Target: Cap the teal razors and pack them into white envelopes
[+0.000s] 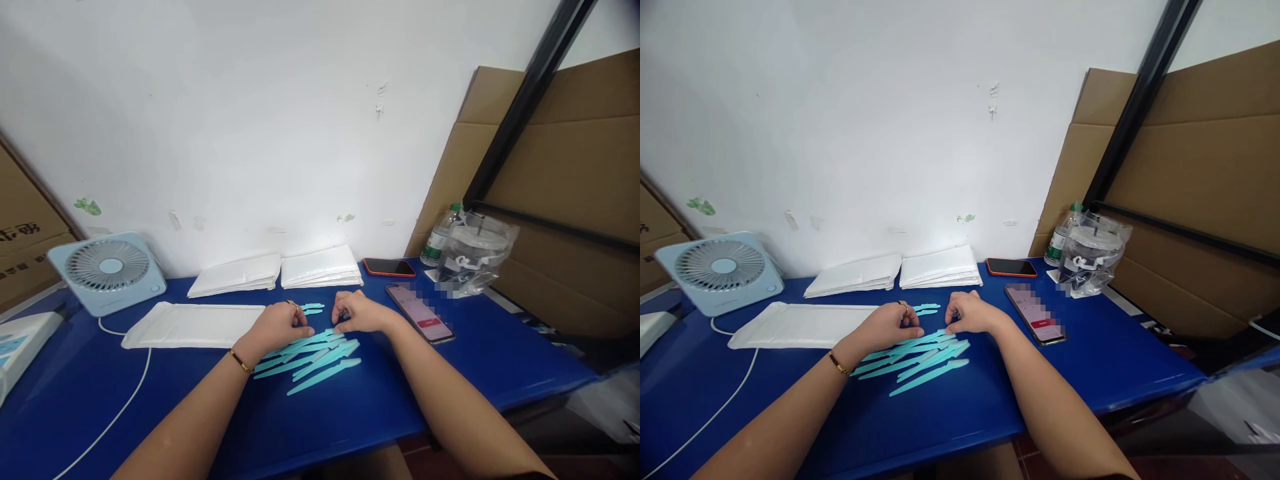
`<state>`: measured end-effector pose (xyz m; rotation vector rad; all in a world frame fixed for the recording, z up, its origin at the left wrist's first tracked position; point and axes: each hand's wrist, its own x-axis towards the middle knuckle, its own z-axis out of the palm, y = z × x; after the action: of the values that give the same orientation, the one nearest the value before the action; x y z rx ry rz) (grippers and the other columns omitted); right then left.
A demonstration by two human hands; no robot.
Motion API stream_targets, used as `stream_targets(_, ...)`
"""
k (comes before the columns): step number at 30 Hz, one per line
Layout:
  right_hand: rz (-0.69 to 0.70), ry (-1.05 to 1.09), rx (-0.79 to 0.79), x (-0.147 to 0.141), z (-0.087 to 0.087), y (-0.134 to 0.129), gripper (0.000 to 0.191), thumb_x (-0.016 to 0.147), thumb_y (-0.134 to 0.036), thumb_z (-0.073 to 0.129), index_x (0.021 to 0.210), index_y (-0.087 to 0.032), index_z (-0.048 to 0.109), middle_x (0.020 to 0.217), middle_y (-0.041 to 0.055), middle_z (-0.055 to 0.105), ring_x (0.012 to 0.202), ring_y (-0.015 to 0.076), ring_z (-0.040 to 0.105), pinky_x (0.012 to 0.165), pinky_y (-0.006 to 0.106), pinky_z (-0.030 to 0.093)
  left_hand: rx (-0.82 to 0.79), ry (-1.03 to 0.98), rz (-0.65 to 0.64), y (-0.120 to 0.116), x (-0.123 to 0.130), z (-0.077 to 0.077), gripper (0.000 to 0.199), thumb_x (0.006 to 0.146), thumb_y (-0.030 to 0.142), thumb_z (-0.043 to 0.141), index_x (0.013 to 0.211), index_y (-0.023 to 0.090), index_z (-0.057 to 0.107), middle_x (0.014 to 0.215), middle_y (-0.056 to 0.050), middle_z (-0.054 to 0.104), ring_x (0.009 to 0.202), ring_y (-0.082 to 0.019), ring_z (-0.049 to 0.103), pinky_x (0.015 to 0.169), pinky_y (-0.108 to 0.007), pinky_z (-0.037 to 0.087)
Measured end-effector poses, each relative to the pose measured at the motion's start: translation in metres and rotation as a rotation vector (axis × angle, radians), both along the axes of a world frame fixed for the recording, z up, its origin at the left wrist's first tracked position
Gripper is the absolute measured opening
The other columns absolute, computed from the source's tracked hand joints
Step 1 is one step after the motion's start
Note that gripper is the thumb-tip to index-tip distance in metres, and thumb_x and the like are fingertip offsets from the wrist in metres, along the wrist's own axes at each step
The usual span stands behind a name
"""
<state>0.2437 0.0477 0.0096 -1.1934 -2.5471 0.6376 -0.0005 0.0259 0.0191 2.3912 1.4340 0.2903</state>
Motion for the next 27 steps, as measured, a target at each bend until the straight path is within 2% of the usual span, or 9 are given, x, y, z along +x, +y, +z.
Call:
stream_targets(3, 0.023, -0.027, 0.001, -0.010, -0.006, -0.001, 0.017, 0.069, -0.035, 0.072, 0.075, -0.020, 0.068, 0.084, -0.0001, 0.055, 0.079, 0.0153, 0.053, 0.083, 0.034, 0.030, -0.035, 0.011, -0.057, -0.005, 0.008, -0.004, 0.024, 0.073, 0.047, 0.060, 0.075, 0.024, 0.066, 0.076, 0.001, 0.066, 0.069, -0.016, 0.058, 0.057, -0.024, 0.036)
stream_targets(7, 0.010, 0.026, 0.025, -0.010, -0.008, 0.003, 0.016, 0.073, -0.035, 0.070, 0.073, -0.019, 0.067, 0.084, 0.0000, 0.055, 0.078, 0.0141, 0.053, 0.081, 0.032, 0.032, 0.060, 0.059, -0.016, -0.001, 0.012, -0.005, 0.017, 0.078, 0.029, 0.054, 0.067, 0.021, 0.064, 0.078, 0.000, 0.067, 0.070, -0.015, 0.058, 0.060, -0.025, 0.036)
stream_targets(11, -0.125, 0.064, 0.109, 0.003, -0.004, 0.010, 0.010, 0.074, -0.027, 0.068, 0.071, -0.018, 0.066, 0.083, 0.0020, 0.057, 0.080, 0.0154, 0.053, 0.077, 0.028, 0.034, 0.196, 0.135, 0.099, 0.011, 0.000, -0.002, 0.016, 0.079, 0.027, 0.053, 0.071, 0.021, 0.066, 0.083, -0.001, 0.068, 0.077, -0.017, 0.059, 0.065, -0.027, 0.036)
stream_targets(14, -0.217, 0.052, 0.117, 0.012, 0.000, 0.012, 0.012, 0.073, -0.030, 0.069, 0.073, -0.018, 0.068, 0.083, 0.0022, 0.058, 0.081, 0.0162, 0.054, 0.077, 0.028, 0.035, 0.199, 0.154, 0.159, 0.017, -0.012, 0.000, 0.014, 0.078, 0.032, 0.056, 0.080, 0.022, 0.067, 0.085, -0.002, 0.067, 0.080, -0.018, 0.059, 0.067, -0.027, 0.037)
stream_targets(16, -0.186, 0.067, 0.086, 0.013, 0.002, 0.009, 0.017, 0.072, -0.036, 0.070, 0.077, -0.020, 0.069, 0.086, 0.0019, 0.058, 0.082, 0.0163, 0.054, 0.079, 0.029, 0.034, 0.151, 0.114, 0.125, 0.015, -0.015, 0.001, 0.018, 0.075, 0.038, 0.060, 0.083, 0.024, 0.067, 0.088, -0.001, 0.066, 0.081, -0.017, 0.059, 0.066, -0.026, 0.038)
stream_targets(19, -0.031, 0.041, -0.003, 0.007, 0.004, 0.001, 0.021, 0.070, -0.041, 0.071, 0.077, -0.022, 0.070, 0.087, 0.0004, 0.058, 0.082, 0.0158, 0.055, 0.081, 0.030, 0.032, 0.025, 0.048, -0.029, 0.006, -0.009, 0.002, 0.022, 0.071, 0.045, 0.062, 0.079, 0.026, 0.068, 0.087, 0.001, 0.064, 0.077, -0.016, 0.059, 0.063, -0.024, 0.038)
stream_targets(21, 0.047, -0.021, -0.037, 0.001, 0.003, -0.003, 0.022, 0.067, -0.042, 0.073, 0.074, -0.022, 0.070, 0.085, -0.0003, 0.056, 0.082, 0.0161, 0.055, 0.083, 0.032, 0.031, -0.029, 0.045, -0.087, -0.001, -0.002, 0.002, 0.020, 0.068, 0.044, 0.065, 0.075, 0.025, 0.069, 0.083, 0.002, 0.064, 0.074, -0.015, 0.058, 0.061, -0.023, 0.038)
stream_targets(27, 0.073, -0.069, -0.036, -0.007, -0.002, -0.004, 0.019, 0.072, -0.040, 0.069, 0.075, -0.021, 0.069, 0.083, 0.0003, 0.055, 0.082, 0.0163, 0.053, 0.083, 0.034, 0.030, -0.036, 0.059, -0.015, -0.004, 0.007, 0.000, 0.013, 0.068, 0.037, 0.065, 0.069, 0.024, 0.068, 0.079, 0.001, 0.064, 0.070, -0.015, 0.057, 0.057, -0.024, 0.037)
